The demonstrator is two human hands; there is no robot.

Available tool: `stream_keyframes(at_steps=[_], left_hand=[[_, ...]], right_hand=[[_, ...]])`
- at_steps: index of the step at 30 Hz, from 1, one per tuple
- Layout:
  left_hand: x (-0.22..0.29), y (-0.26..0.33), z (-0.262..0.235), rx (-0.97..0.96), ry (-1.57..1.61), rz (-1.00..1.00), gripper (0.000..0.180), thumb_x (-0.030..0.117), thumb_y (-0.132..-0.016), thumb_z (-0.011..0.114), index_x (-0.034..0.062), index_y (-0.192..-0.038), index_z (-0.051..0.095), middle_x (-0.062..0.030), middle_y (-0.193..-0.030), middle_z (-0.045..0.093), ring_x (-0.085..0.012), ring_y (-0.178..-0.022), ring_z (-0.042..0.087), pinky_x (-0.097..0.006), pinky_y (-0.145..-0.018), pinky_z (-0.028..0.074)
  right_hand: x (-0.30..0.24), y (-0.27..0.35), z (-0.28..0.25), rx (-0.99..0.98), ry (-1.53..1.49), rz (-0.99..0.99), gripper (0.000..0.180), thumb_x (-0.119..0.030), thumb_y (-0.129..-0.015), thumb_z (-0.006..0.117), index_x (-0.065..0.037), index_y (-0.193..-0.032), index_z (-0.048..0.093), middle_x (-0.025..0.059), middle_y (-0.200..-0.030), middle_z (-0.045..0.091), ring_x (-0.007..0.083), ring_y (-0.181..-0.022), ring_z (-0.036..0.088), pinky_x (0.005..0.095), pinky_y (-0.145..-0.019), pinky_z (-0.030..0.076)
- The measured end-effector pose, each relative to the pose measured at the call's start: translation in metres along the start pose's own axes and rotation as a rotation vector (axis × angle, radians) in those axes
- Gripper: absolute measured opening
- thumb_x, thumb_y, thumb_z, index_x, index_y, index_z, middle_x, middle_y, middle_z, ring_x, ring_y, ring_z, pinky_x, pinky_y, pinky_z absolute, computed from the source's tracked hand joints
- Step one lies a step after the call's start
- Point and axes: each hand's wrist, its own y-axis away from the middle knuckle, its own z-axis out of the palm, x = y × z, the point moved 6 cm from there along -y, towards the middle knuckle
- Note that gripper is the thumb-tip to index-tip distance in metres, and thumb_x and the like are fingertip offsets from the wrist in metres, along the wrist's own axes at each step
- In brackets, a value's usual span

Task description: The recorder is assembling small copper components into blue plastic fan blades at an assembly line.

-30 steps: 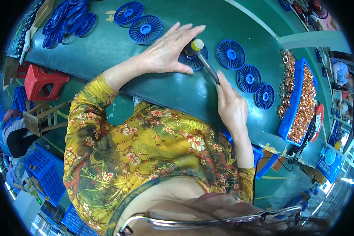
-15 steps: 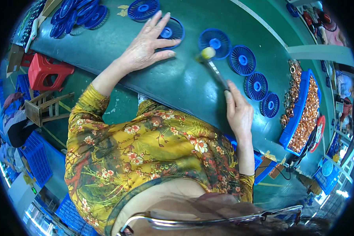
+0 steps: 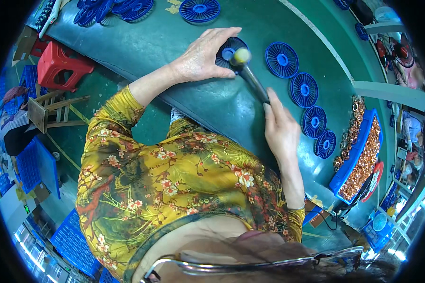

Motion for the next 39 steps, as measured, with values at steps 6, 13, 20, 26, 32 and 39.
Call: stream_keyframes(at_steps=[6,13,20,26,32,39], left_hand=[[-0.004,0.002,0.002,0.01,0.009,-0.003,0.107,0.028,-0.062,0.084,0.0121,-0.146,0.018,-0.0126,-0.128,0.049,-0.0331,-0.121,0.044,-0.043,-0.105,0.037],[-0.005,0.001,-0.001,0.021,0.128,-0.009,0.11,0.037,-0.064,0.083,0.0109,-0.148,0.017,-0.0173,-0.134,0.046,-0.0339,-0.125,0.044,-0.043,-0.107,0.035],[-0.045,0.001,-0.065,0.413,-0.018,-0.065,0.069,0.025,-0.08,0.072,0.0027,-0.137,0.039,-0.0175,-0.132,0.051,-0.0281,-0.127,0.046,-0.039,-0.107,0.036],[-0.089,-0.022,-0.059,0.254,-0.144,-0.222,0.098,0.047,-0.065,0.079,0.0044,-0.14,0.032,-0.0217,-0.135,0.043,-0.0358,-0.127,0.041,-0.045,-0.106,0.034],[-0.039,0.003,-0.032,0.104,-0.076,-0.097,0.094,0.036,-0.067,0.079,0.0058,-0.14,0.028,-0.0227,-0.137,0.04,-0.0373,-0.13,0.038,-0.043,-0.108,0.033],[-0.031,0.007,-0.022,0.042,-0.049,-0.141,0.098,0.035,-0.067,0.08,0.0087,-0.143,0.023,-0.0199,-0.135,0.042,-0.0362,-0.126,0.042,-0.043,-0.106,0.037]], right_hand=[[-0.014,-0.011,-0.044,0.343,-0.358,-0.218,0.037,-0.01,-0.089,0.061,-0.011,-0.127,0.058,0.0136,-0.092,0.069,0.0245,-0.071,0.066,0.0325,-0.065,0.052],[-0.003,-0.036,0.002,0.03,-0.047,-0.025,0.035,-0.026,-0.091,0.057,-0.022,-0.126,0.057,0.0156,-0.077,0.065,0.0334,-0.063,0.064,0.0439,-0.055,0.05],[0.0,-0.007,-0.003,-0.175,-0.475,0.011,0.031,-0.018,-0.09,0.061,-0.01,-0.12,0.062,0.0159,-0.114,0.064,0.0284,-0.102,0.065,0.0345,-0.085,0.051],[-0.012,-0.014,0.011,-0.12,-0.246,-0.066,0.029,-0.029,-0.089,0.06,-0.018,-0.116,0.063,0.0138,-0.091,0.068,0.0339,-0.079,0.065,0.0416,-0.069,0.051],[-0.005,-0.03,-0.024,0.163,-0.411,0.044,0.028,-0.017,-0.091,0.061,-0.006,-0.117,0.062,0.0135,-0.086,0.068,0.0165,-0.065,0.062,0.0285,-0.062,0.049],[-0.023,-0.05,0.015,-0.166,-0.09,0.043,0.032,-0.025,-0.091,0.058,-0.013,-0.12,0.061,0.018,-0.101,0.066,0.0335,-0.085,0.066,0.0407,-0.072,0.054]])
